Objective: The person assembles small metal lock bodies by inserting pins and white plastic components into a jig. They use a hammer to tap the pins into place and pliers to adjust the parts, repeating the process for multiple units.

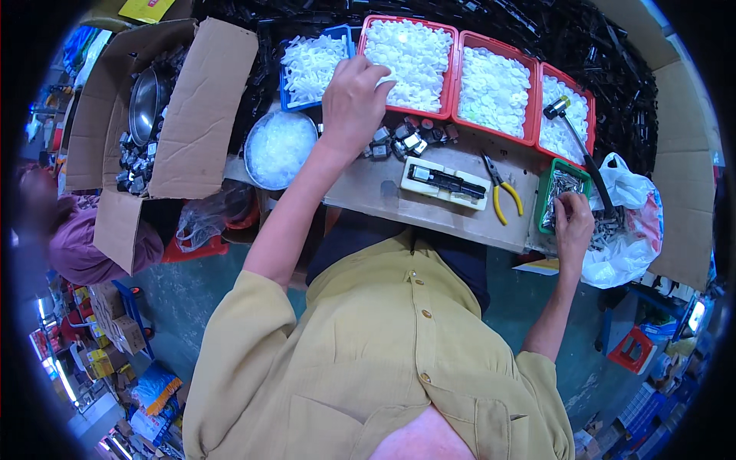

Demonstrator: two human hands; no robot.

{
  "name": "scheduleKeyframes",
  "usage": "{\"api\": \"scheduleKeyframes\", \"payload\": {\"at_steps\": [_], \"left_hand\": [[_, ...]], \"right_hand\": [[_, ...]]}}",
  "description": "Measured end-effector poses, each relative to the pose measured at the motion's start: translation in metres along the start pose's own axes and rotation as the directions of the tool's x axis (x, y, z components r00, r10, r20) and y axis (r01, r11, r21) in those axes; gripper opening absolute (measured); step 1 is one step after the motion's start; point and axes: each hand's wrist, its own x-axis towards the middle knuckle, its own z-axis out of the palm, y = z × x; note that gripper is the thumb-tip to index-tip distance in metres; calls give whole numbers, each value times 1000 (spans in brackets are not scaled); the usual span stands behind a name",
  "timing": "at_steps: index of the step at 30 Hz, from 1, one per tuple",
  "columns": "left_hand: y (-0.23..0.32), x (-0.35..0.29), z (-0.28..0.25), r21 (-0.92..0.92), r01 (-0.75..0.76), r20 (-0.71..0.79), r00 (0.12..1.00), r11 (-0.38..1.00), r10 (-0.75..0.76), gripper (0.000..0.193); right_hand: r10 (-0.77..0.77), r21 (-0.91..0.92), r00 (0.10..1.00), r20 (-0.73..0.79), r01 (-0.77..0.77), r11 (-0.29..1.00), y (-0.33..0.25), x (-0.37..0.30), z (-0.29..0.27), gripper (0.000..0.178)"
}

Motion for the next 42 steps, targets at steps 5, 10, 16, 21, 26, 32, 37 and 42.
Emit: {"api": "scheduleKeyframes", "payload": {"at_steps": [5,10,16,21,26,32,37,42], "left_hand": [[9,26,23,82,-115,56,992,990,111,11],[1,32,40,140,-128,85,990,982,117,9],[1,33,30,-25,-69,43,997,997,70,8],[25,20,13,-652,535,396,844,537,-360,13],[49,-7,11,-646,706,763,603,-290,-230,15],[65,-29,19,-457,587,832,548,-668,-88,18],[74,-44,18,-392,573,836,548,-719,-18,17],[86,-48,15,-363,601,850,527,-712,11,17]], "right_hand": [[-5,58,999,-51,8,998,1,2,6,12],[11,65,998,-58,-7,998,4,4,9,11],[88,98,994,-67,-81,992,6,6,4,10],[128,426,990,-59,-90,900,-10,12,3,6],[42,871,999,35,-51,488,-93,37,9,8],[-154,927,983,-99,147,344,-155,86,4,7],[-124,969,991,45,-13,248,-160,55,30,8],[-136,916,991,-9,62,397,-155,45,34,10]]}}
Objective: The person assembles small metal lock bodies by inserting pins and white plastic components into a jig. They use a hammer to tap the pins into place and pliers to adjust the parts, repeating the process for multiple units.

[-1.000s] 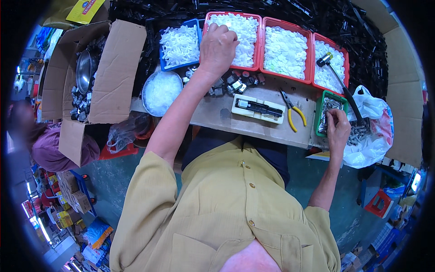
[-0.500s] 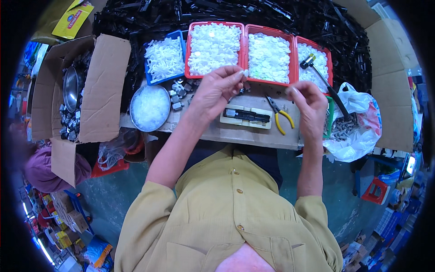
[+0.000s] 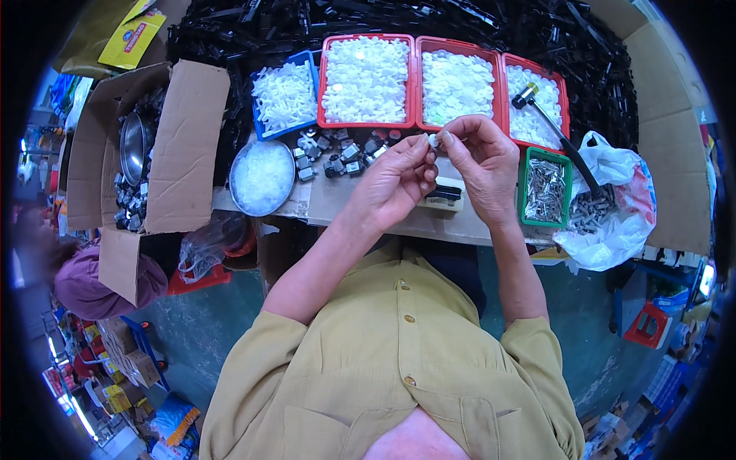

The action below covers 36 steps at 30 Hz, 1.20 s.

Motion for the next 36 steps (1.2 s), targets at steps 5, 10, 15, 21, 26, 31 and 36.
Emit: {"api": "scheduleKeyframes", "payload": {"at_steps": [5,10,15,21,26,31,36], "left_hand": [[-6,-1,3,13,24,-14,1000,1000,-24,18],[-8,-6,5,-10,40,-14,999,999,-40,17],[-7,-4,-3,19,0,-15,1000,1000,0,16],[-7,-14,0,335,-98,-41,992,937,118,15],[-4,-24,10,707,-289,28,924,645,383,21],[-5,-28,13,868,-360,183,873,343,452,24],[0,-32,14,931,-354,272,839,93,472,27]], "right_hand": [[-21,-32,999,-26,20,999,2,-3,-4,10],[-70,-115,997,16,72,991,5,-2,-4,9],[-52,-126,997,-48,46,991,2,-6,0,10],[-279,-384,960,12,262,885,4,-15,-1,13],[-171,-327,979,114,199,924,-4,-20,-6,10],[-187,-318,975,124,217,923,0,-25,-7,12],[-259,-356,957,127,288,889,1,-26,-3,12]]}}
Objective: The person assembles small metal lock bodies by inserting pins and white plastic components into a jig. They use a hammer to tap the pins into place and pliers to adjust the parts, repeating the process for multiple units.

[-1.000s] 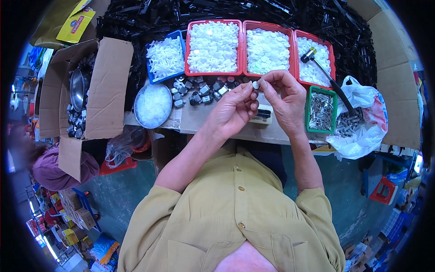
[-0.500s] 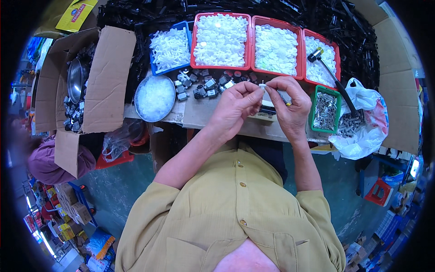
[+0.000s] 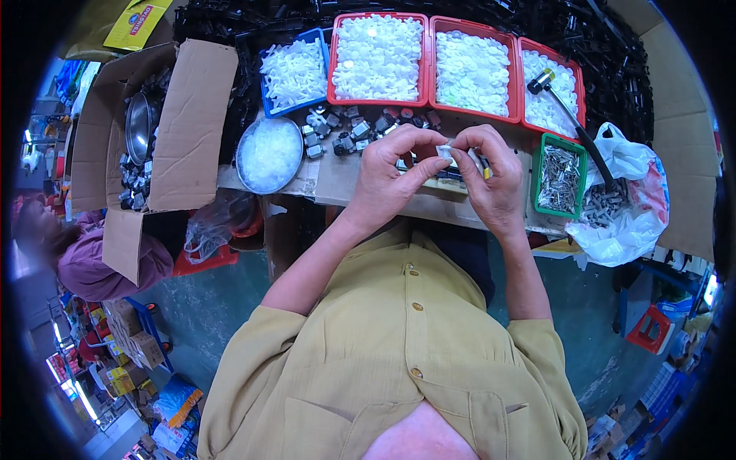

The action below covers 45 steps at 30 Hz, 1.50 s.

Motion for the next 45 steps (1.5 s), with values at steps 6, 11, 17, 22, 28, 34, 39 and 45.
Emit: {"api": "scheduleKeyframes", "payload": {"at_steps": [6,11,17,22,28,34,39,45], "left_hand": [[-20,-10,-20,437,-242,-50,955,866,292,35],[-39,-28,-25,612,-356,86,918,706,388,33],[-60,-36,-17,652,-425,171,889,627,425,32],[-63,-37,-17,653,-450,208,880,609,427,31],[-58,-33,-15,621,-440,188,887,649,421,27],[-55,-28,-13,606,-427,184,896,671,404,23],[-43,-18,-20,559,-366,218,930,744,295,18],[-32,49,-20,521,-458,209,887,720,413,14]], "right_hand": [[-42,-58,994,101,48,997,21,-9,16,15],[-29,-132,983,181,54,990,38,-17,30,15],[-64,-221,977,205,111,969,45,-20,33,15],[-47,-229,974,223,99,968,47,-22,34,15],[-44,-239,975,217,97,966,47,-22,33,14],[13,-235,985,172,28,972,40,-24,15,14],[58,-415,998,-24,-63,908,37,-26,-55,11],[326,-699,941,-85,-290,654,63,-51,-121,11]]}}
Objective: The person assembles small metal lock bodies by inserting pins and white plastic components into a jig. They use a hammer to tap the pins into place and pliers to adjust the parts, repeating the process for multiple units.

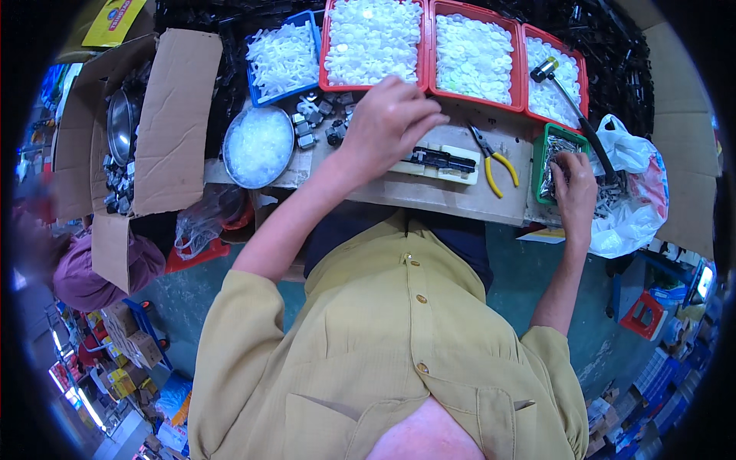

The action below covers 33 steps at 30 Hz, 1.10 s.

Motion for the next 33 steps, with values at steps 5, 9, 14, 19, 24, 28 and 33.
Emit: {"api": "scheduleKeyframes", "payload": {"at_steps": [5,9,14,19,24,28,33], "left_hand": [[-30,60,36,224,-112,114,990,968,88,11],[-34,87,57,395,-198,297,952,897,79,10],[-42,96,61,364,-209,336,938,908,81,9],[-39,87,54,167,-79,182,982,983,48,12],[9,70,27,-340,502,300,859,795,-415,19],[22,43,31,-717,594,374,770,365,-517,20],[32,30,24,-729,600,376,753,329,-540,19]], "right_hand": [[23,6,999,28,-23,1000,6,0,3,10],[83,54,996,25,-84,995,1,-3,-3,10],[167,200,984,-56,-152,968,4,-6,-5,10],[226,605,974,-20,-168,778,-19,5,5,10],[180,869,981,-70,-28,493,-76,29,31,10],[97,909,988,-123,73,409,-102,39,46,9],[58,869,992,-114,71,490,-111,32,50,8]]}}
